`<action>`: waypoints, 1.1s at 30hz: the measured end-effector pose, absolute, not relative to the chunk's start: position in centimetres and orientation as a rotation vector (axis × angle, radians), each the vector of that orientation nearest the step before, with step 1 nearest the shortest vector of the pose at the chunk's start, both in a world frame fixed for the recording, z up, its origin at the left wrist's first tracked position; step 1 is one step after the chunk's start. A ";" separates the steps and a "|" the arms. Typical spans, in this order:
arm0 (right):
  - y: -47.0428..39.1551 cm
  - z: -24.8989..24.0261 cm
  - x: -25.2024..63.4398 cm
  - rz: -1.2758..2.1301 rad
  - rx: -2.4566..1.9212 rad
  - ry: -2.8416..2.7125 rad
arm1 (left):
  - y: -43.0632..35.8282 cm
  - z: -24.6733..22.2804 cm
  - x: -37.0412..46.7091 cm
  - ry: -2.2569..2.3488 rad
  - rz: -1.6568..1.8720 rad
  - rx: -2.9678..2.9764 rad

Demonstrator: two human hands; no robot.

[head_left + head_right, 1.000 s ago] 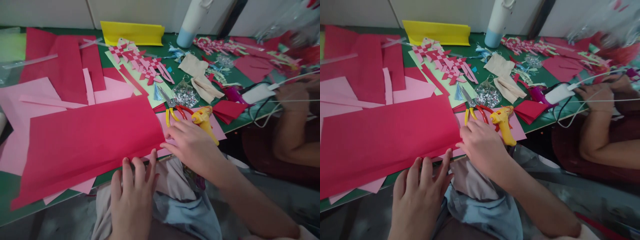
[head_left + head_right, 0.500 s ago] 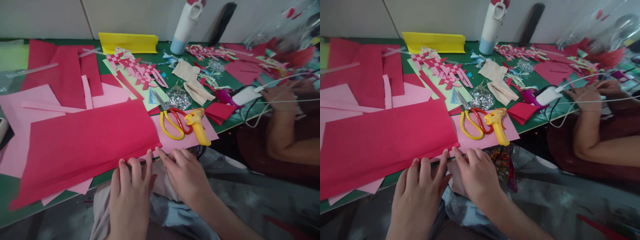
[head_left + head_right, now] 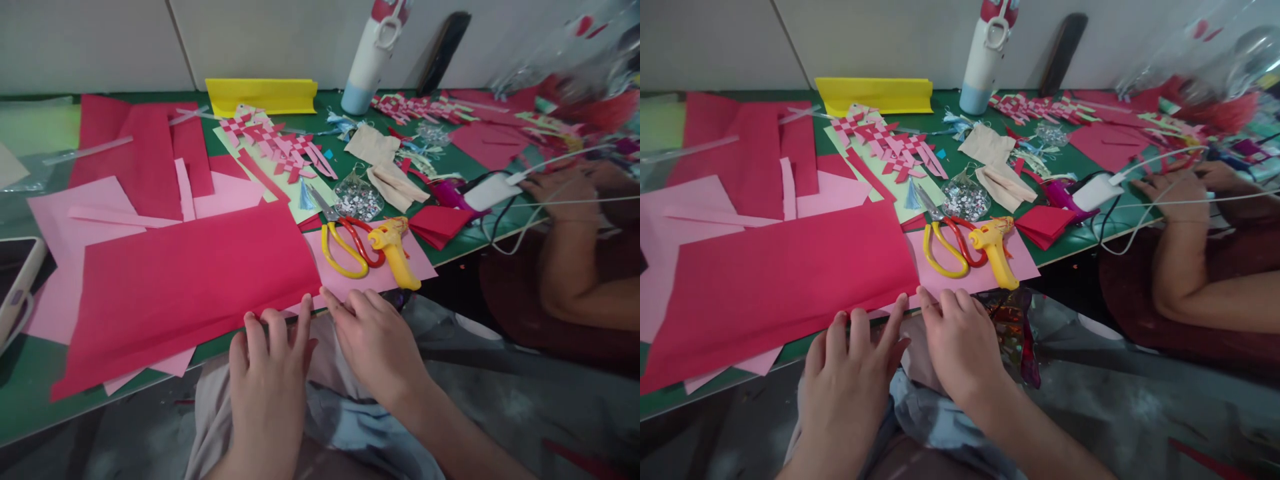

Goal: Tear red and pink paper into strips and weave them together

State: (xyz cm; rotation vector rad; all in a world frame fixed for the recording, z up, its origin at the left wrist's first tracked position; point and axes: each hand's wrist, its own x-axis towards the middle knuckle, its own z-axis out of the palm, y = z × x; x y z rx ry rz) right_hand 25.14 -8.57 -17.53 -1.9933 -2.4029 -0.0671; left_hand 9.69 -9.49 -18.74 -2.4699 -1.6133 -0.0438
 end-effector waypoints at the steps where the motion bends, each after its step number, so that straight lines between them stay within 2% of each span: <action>1: -8.6 -17.5 25.0 -0.070 -2.006 -2.401 | -9.5 -18.6 9.4 -1.610 -0.041 -2.470; 11: -8.8 -17.2 24.6 -0.121 -1.978 -2.396 | -10.7 -17.6 3.6 -1.718 -0.121 -2.419; 18: -8.7 -16.8 24.0 -0.221 -1.938 -2.413 | -12.1 -16.8 -1.0 -1.805 -0.028 -2.361; 33: -6.6 -14.4 21.4 -0.039 -2.298 -2.587 | -13.7 -16.6 -8.1 -1.929 -0.044 -2.245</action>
